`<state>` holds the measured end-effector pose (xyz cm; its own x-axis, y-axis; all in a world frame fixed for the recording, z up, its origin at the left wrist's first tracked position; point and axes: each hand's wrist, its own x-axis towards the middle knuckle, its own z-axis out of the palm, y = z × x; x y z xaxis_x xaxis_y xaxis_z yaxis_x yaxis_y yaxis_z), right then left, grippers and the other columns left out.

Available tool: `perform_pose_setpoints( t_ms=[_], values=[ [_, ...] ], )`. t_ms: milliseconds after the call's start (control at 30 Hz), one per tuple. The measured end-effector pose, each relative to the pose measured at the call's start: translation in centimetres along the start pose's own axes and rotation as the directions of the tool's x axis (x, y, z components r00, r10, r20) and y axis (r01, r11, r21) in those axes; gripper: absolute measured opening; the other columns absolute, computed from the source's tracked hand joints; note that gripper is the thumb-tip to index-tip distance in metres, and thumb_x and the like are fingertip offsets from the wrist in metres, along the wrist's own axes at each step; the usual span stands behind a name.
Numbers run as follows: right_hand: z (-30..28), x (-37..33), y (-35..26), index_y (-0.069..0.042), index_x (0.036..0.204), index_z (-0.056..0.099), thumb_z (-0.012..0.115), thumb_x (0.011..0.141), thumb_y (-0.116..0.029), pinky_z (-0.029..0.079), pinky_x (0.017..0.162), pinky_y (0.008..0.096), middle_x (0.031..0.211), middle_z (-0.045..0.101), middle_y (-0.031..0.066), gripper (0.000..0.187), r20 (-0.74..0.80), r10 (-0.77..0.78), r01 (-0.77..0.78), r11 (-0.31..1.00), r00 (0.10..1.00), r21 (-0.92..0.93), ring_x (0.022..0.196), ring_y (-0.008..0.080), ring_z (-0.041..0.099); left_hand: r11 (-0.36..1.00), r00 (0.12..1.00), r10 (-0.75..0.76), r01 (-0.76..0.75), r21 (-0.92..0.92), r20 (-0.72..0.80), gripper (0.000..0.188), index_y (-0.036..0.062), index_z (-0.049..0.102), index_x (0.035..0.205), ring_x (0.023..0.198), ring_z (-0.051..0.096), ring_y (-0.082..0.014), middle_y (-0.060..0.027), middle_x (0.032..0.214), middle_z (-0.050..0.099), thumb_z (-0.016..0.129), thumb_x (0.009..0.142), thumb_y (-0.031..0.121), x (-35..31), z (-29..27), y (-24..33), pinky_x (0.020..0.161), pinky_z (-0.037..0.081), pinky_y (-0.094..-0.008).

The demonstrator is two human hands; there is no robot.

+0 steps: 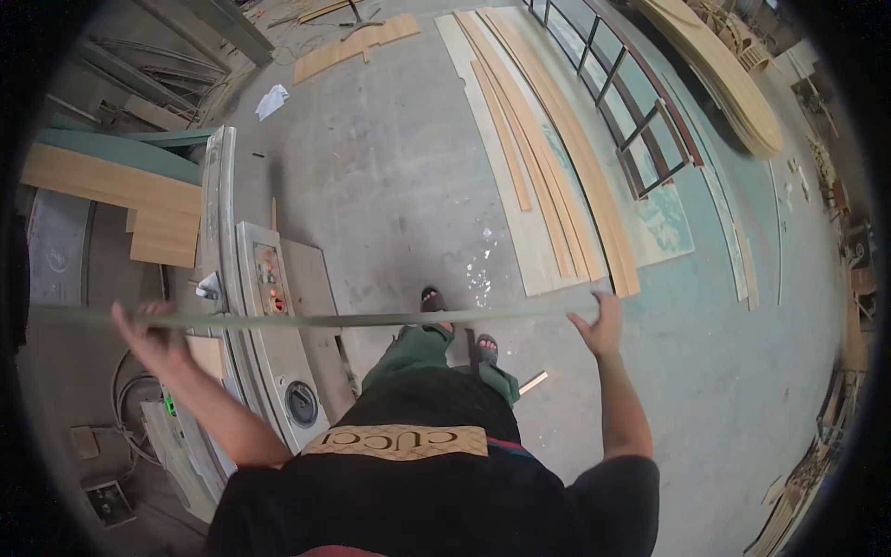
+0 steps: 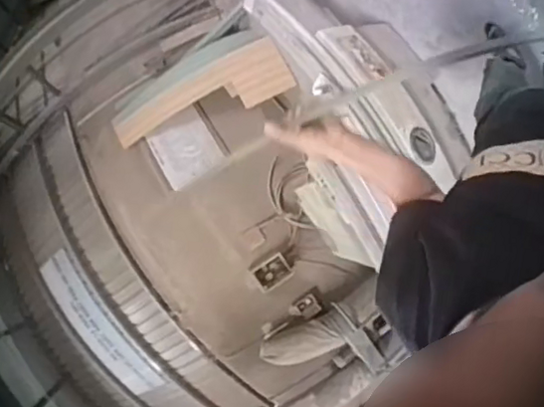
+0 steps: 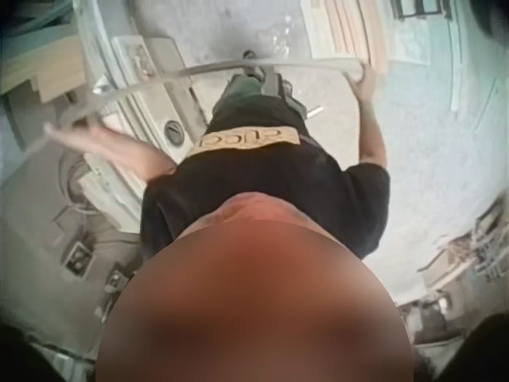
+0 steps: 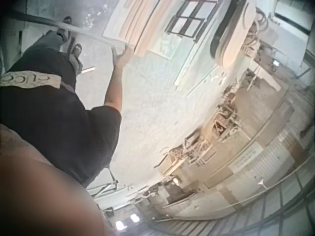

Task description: Measuring a wood plank with a tape measure and aligning it on a sliding table saw.

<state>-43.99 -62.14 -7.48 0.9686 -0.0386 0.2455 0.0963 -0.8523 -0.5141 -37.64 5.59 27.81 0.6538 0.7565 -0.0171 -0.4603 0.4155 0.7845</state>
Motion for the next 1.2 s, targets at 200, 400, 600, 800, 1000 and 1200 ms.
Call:
perform_pose_setpoints(
  t_ms=[200,400,600,800,1000,1200],
  values=[
    [-6.6,-13.9,2.6,0.001,0.135,0.054,0.091,0.072,-0.043,0.046,0.099,0.0512,0.123,0.060,0.0220,0.086,-0.018,0.429,-0.412,0.855,0.903,-0.313,0.116,0.0432,0.056,0.904,0.908,-0.420,0.419,0.085,-0.006,0.026,0.0173,0.058,0.096,0.068,0.058,-0.0166,-0.0009,0.074,0.054,0.080,0.091,0.029,3.0,5.7,-21.3,0.061,0.050,-0.0335],
    [-14.4,-27.4,-5.3,-0.002,0.144,0.048,0.091,0.069,-0.042,0.044,0.101,0.0533,0.129,0.060,0.0220,0.095,-0.030,0.675,-0.576,0.605,0.737,-0.550,0.122,0.0439,0.053,0.731,0.799,-0.599,0.574,0.370,-0.057,0.042,0.0092,0.058,0.111,0.084,0.059,-0.0159,-0.0023,0.098,0.057,0.084,0.084,0.028,0.3,7.5,-39.3,0.074,0.054,-0.0361],
    [-15.1,-33.6,-15.4,-0.001,0.137,0.051,0.088,0.072,-0.050,0.045,0.096,0.0544,0.121,0.062,0.0248,0.090,-0.015,0.772,-0.654,0.527,0.635,-0.543,0.113,0.0477,0.057,0.469,0.654,-0.749,0.635,0.614,-0.104,0.054,0.0011,0.055,0.116,0.096,0.061,-0.0211,-0.0093,0.107,0.063,0.086,0.080,0.027,-3.9,8.5,-53.4,0.086,0.052,-0.0392],
    [-13.1,-39.1,-15.8,-0.002,0.142,0.049,0.083,0.081,-0.050,0.056,0.085,0.0464,0.114,0.066,0.0194,0.084,0.147,0.883,-0.699,0.446,0.445,-0.559,0.104,0.0347,0.064,0.288,0.562,-0.817,0.594,0.751,-0.131,0.066,-0.0065,0.052,0.121,0.109,0.064,-0.0279,-0.0188,0.119,0.064,0.088,0.076,0.025,-9.1,10.1,-66.2,0.092,0.053,-0.0405],
    [-9.6,-33.7,-11.9,-0.006,0.145,0.046,0.079,0.086,-0.048,0.054,0.082,0.0535,0.116,0.066,0.0192,0.080,0.229,0.942,-0.851,0.321,0.243,-0.415,0.101,0.0366,0.065,0.125,0.508,-0.825,0.592,0.796,-0.248,0.072,-0.0076,0.050,0.131,0.120,0.062,-0.0326,-0.0233,0.131,0.061,0.086,0.077,0.024,-10.8,11.8,-78.0,0.102,0.051,-0.0438],
    [-10.1,-23.3,-8.8,-0.007,0.134,0.058,0.083,0.084,-0.045,0.053,0.080,0.0526,0.109,0.068,0.0237,0.067,0.201,0.913,-0.783,0.408,0.356,-0.470,0.100,0.0407,0.066,0.159,0.467,-0.856,0.645,0.748,-0.220,0.055,-0.0065,0.060,0.122,0.105,0.069,-0.0285,-0.0180,0.116,0.070,0.080,0.080,0.023,-14.8,12.2,-86.9,0.090,0.056,-0.0415]
  ],
)
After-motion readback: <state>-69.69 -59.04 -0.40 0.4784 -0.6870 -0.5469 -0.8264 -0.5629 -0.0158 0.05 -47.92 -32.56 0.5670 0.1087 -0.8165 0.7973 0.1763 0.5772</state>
